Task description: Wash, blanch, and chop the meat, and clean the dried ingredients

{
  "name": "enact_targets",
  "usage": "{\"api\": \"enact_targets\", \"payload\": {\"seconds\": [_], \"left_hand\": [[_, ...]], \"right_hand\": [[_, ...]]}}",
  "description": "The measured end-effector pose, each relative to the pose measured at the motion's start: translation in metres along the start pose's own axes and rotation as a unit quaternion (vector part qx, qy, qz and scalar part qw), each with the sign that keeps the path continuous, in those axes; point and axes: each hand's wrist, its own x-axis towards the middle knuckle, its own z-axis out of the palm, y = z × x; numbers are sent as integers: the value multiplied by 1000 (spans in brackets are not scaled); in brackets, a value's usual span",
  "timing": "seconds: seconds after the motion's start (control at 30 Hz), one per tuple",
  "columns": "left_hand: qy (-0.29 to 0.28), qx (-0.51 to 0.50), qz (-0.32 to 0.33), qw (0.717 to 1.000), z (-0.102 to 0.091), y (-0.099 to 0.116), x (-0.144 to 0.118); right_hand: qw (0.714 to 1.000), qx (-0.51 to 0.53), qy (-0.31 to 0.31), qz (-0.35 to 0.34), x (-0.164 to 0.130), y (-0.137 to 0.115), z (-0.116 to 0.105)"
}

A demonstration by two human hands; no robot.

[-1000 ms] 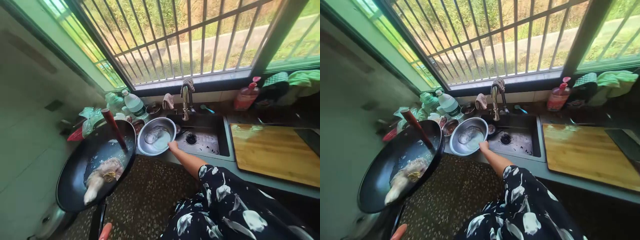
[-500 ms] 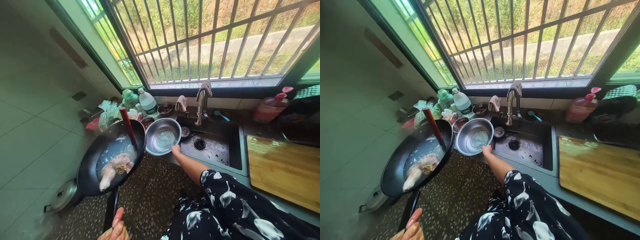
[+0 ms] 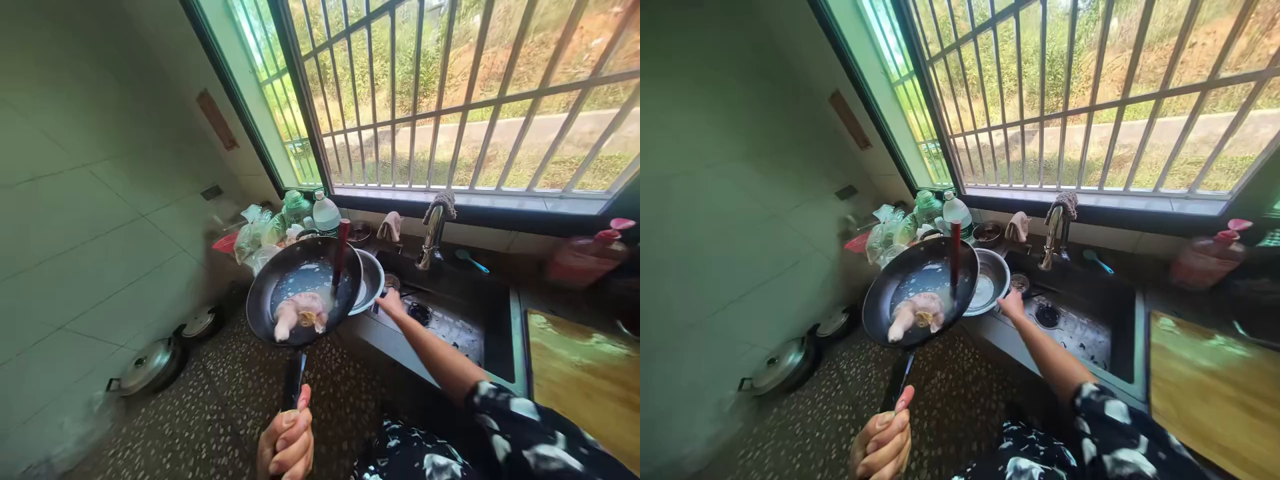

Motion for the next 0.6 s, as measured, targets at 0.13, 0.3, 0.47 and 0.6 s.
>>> {"api": "enact_targets", "payload": {"seconds": [0.13, 0.3, 0.47, 0.6], "left_hand": [[-10, -16, -31, 999, 0, -8, -5], [26, -29, -83, 996, 1, -15, -17], [17, -64, -164, 984, 2, -27, -29], [33, -73, -215, 973, 9, -43, -35]], "right_hand": [[948, -4, -110, -300, -35, -89, -53], [936, -101, -182, -285, -104, -144, -62], [931, -161, -152, -290, -159, -124, -72], [880, -229, -129, -396, -196, -110, -96]]}}
